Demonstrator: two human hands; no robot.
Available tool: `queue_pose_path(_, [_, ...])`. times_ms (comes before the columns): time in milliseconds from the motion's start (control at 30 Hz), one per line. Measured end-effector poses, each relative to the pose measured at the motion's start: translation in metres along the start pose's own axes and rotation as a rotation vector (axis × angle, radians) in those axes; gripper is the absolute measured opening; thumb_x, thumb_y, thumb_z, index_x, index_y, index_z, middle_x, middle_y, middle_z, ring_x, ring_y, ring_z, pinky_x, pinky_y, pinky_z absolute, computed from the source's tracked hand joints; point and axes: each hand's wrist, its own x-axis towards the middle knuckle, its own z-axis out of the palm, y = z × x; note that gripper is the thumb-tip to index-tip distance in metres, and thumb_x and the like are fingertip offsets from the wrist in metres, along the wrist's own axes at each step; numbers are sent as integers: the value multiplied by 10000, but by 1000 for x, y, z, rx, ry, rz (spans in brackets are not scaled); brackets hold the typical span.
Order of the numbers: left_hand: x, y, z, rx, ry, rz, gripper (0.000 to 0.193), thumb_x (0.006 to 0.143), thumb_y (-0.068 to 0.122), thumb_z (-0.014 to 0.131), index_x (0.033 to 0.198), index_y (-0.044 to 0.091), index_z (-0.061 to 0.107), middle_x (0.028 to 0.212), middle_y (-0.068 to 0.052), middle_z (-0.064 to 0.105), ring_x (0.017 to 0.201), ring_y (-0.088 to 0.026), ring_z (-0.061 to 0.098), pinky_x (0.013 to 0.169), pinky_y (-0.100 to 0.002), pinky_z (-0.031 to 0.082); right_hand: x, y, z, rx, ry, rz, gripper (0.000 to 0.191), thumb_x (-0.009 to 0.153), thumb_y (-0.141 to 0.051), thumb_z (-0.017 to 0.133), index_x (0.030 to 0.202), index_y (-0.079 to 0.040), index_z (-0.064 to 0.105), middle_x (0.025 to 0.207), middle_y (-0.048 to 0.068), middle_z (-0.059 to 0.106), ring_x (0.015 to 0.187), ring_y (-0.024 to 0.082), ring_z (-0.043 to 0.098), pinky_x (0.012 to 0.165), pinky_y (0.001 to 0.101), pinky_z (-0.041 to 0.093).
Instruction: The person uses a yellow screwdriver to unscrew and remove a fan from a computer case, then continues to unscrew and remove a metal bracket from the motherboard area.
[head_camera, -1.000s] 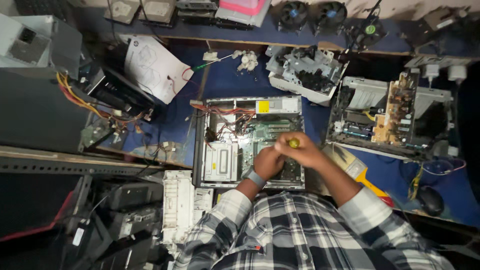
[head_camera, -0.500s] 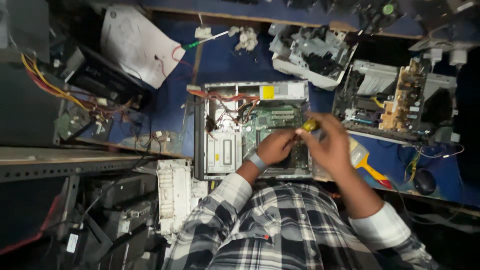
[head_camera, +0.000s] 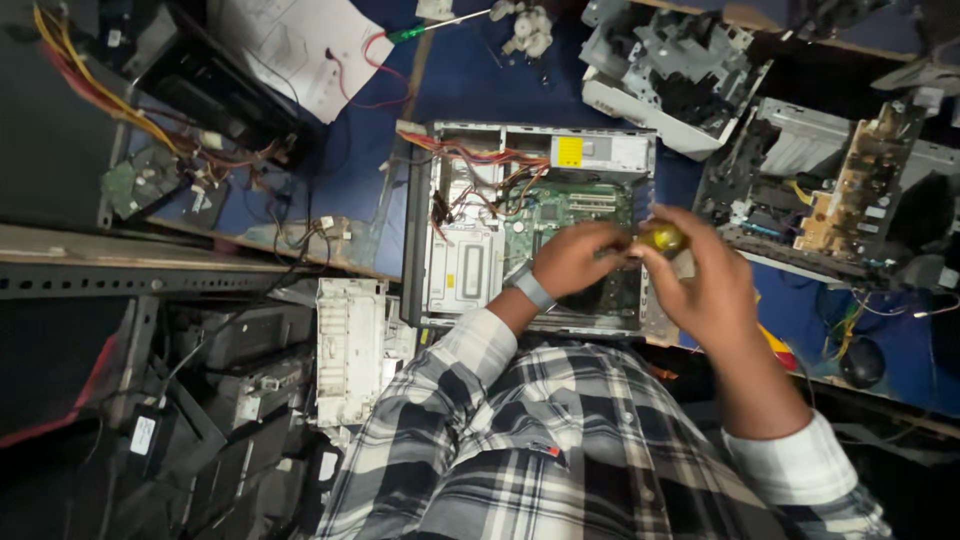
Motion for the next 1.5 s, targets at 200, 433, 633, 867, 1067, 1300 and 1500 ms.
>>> queue_pose_path(200, [-7, 8, -33, -35, 28, -13, 279, 901, 263, 764, 1131, 112, 716, 1037, -90, 716, 935, -298, 720, 804, -390, 575, 6, -13, -3, -15, -50, -91, 450, 947, -147, 805, 1345, -44, 622, 1198, 166, 737, 1082, 299, 746, 903, 361, 578])
queue_pose_path(433, [-31, 2, -41, -7, 75, -44, 271, 880, 265, 785, 1103, 114, 754, 996, -82, 715, 868, -284, 720, 754, -380, 571, 12, -14, 17, 40, -107, -148, 472, 942, -136, 796, 1368, -46, 612, 1223, 177, 726, 1054, 287, 749, 853, 341, 575])
queue_pose_path(633, [-38, -12, -40, -53, 47, -63, 280, 883, 248, 788, 1117, 100, 747, 1000, -90, 716, 841, -273, 715, 740, -375, 565, 14, -10, 26, 23, -227, 30, 483, 900, -122, 799, 1347, -48, 634, 1202, 171, 753, 691, 269, 690, 609, 340, 521])
queue_pose_path(867, [-42, -16, -34, -75, 29, -61, 249, 881, 252, 790, 1060, 85, 746, 993, -94, 712, 851, -285, 713, 753, -387, 566, 12, -9, 25, 71, -172, -201, 465, 955, -129, 773, 1377, -54, 594, 1221, 161, 725, 1086, 310, 745, 886, 359, 580])
queue_pose_path(1067, [-46, -22, -29, -9, 81, -59, 186, 856, 236, 790, 999, 126, 743, 958, -71, 701, 863, -289, 711, 747, -393, 566, 6, -7, 30, 77, -220, -126, 442, 941, -104, 747, 1355, -36, 605, 1256, 185, 715, 1095, 303, 728, 885, 362, 562])
queue_pose_path(1300, [-46, -18, -15, 141, 177, -162, 203, 811, 236, 786, 881, 127, 629, 880, -55, 646, 786, -317, 689, 657, -436, 548, -13, -6, 61, 677, -161, -16, 388, 1071, -101, 612, 1406, 10, 452, 1265, 107, 588, 1201, 160, 589, 1048, 296, 480])
queue_pose_path(1500, [-50, -14, -17, 176, 135, -155, 234, 791, 255, 799, 877, 124, 625, 867, -65, 624, 753, -333, 669, 633, -455, 530, -19, 0, 71, 521, -118, 23, 172, 1114, -91, 528, 1269, -18, 510, 1105, 58, 550, 933, 92, 518, 832, 252, 457])
